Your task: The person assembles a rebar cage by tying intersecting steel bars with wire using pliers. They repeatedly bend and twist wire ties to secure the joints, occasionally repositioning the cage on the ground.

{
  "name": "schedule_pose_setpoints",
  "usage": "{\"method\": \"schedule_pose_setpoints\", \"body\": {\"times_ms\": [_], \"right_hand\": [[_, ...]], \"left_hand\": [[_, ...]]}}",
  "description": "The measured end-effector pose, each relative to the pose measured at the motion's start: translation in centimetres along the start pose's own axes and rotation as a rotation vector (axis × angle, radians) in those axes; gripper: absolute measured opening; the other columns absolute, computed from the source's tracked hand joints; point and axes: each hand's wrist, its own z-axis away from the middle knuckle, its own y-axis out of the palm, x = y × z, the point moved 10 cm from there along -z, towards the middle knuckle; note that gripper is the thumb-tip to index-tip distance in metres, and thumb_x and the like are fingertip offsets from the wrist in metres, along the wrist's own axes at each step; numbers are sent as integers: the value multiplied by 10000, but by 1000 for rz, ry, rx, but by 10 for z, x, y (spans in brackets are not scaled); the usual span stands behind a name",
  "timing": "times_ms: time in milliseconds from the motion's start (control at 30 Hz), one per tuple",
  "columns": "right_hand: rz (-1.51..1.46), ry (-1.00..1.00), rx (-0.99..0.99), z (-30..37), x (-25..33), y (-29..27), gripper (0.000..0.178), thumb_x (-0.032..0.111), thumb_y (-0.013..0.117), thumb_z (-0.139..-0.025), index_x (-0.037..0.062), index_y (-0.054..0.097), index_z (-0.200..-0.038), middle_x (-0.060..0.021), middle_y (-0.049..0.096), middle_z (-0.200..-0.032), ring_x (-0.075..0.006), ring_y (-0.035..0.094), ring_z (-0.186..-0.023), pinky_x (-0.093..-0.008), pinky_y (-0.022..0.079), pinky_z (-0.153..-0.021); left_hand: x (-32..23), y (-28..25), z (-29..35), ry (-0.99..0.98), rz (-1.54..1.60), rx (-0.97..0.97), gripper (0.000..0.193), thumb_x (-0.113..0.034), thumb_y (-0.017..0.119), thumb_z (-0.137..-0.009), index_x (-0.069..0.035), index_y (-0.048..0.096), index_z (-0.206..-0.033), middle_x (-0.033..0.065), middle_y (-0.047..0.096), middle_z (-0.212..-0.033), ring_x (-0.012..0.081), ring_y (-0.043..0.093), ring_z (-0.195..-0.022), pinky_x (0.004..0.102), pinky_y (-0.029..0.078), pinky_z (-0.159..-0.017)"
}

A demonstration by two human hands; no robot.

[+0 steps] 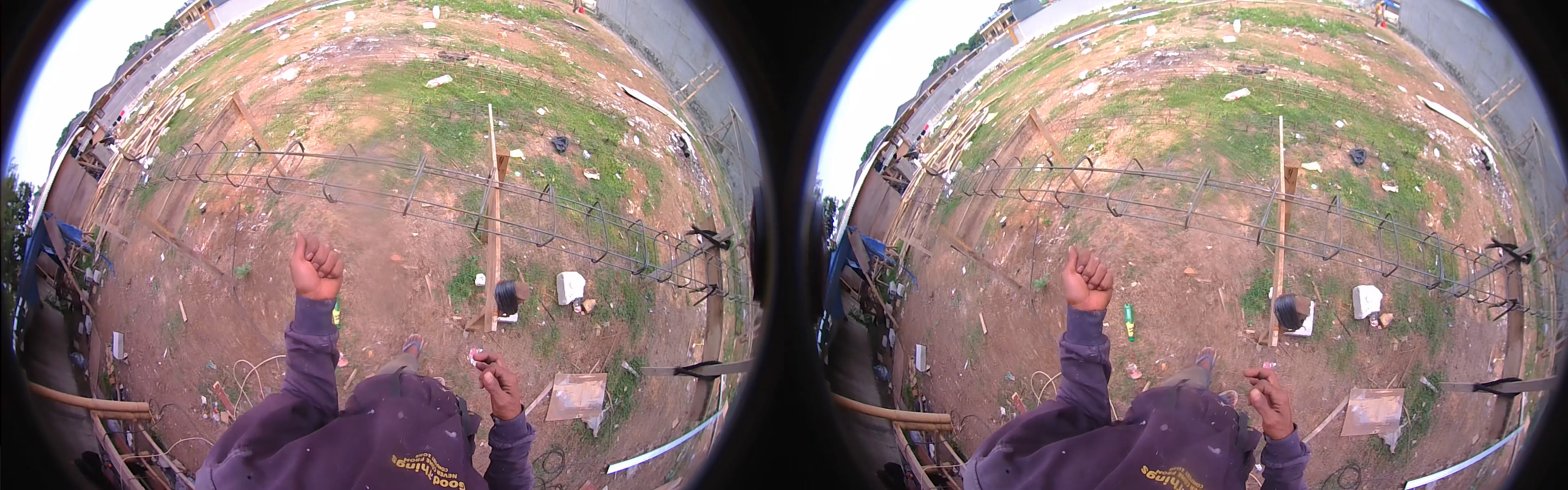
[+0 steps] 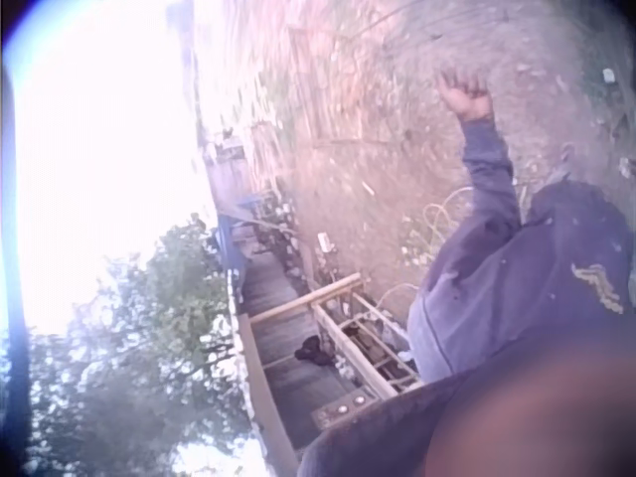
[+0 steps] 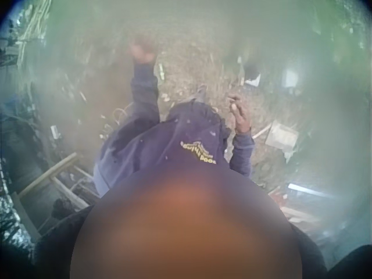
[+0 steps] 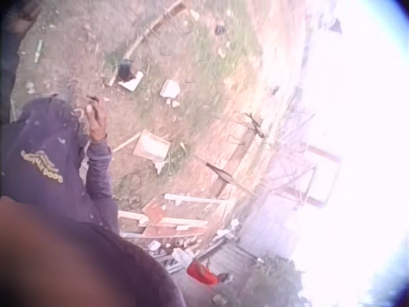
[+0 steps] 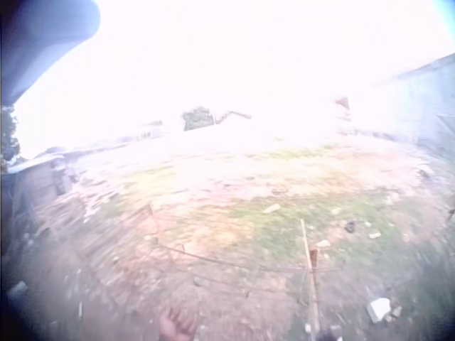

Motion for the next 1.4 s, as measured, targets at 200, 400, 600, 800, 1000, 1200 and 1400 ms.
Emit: {"method": "schedule_pose_setpoints", "body": {"times_ms": [200, 400, 600, 800, 1000, 1200, 1400], "right_hand": [[-145, 500, 280, 19, -36, 44, 232, 211, 518, -999, 6, 576, -907, -107, 631, -901, -123, 613, -797, -242, 493, -560], [249, 284, 347, -13, -21, 60, 285, 189, 576, -951, 1, 619, -1161, -116, 694, -915, -199, 653, -848, -317, 512, -774], [711, 285, 279, -89, -42, 59, 446, 120, 669, -858, -8, 568, -1273, -145, 698, -1051, -247, 647, -1039, -338, 462, -930], [53, 155, -271, -238, -44, 120, 417, 169, 626, -935, -2, 508, -1297, -71, 606, -869, -139, 549, -749, -268, 428, -682], [-133, 246, -556, -268, -37, 110, 223, 133, 602, -949, 20, 619, -1141, -32, 629, -755, -90, 603, -699, -248, 486, -638], [-165, 315, -961, -223, -74, 34, 157, 104, 568, -948, 31, 625, -1075, -7, 564, -636, -76, 522, -560, -258, 421, -514], [332, 609, -712, -204, -110, 1, 239, 199, 608, -888, 40, 668, -1056, -153, 670, -771, -234, 654, -689, -355, 502, -660]], "left_hand": [[-10, 1, 6, -73, 29, 29, 487, -512, 360, -1018, -187, 337, -656, -61, 201, -503, 91, 160, -399, 275, 145, -405], [8, -1, -42, -179, -40, 88, 499, -552, 368, -1002, -195, 329, -656, -62, 186, -515, 95, 159, -414, 280, 144, -413], [56, 17, -107, -252, -80, 106, 495, -546, 345, -1012, -180, 332, -679, -46, 201, -520, 97, 171, -427, 273, 173, -430], [136, 43, -111, -426, -594, 360, 480, -491, 360, -1027, -117, 444, -739, 3, 364, -580, 123, 328, -483, 268, 292, -491], [152, 68, -172, -69, -1455, 1276, 385, -360, 456, -1010, -5, 604, -1010, 135, 610, -884, 331, 580, -837, 436, 449, -742], [223, 113, -188, 11, -1336, 1380, 477, -457, 571, -939, 3, 635, -1050, 148, 650, -970, 354, 607, -946, 414, 468, -859], [325, 89, -224, -518, -1389, 1101, 520, -446, 673, -877, 65, 684, -973, 147, 700, -793, 175, 662, -732, 355, 529, -681]]}}
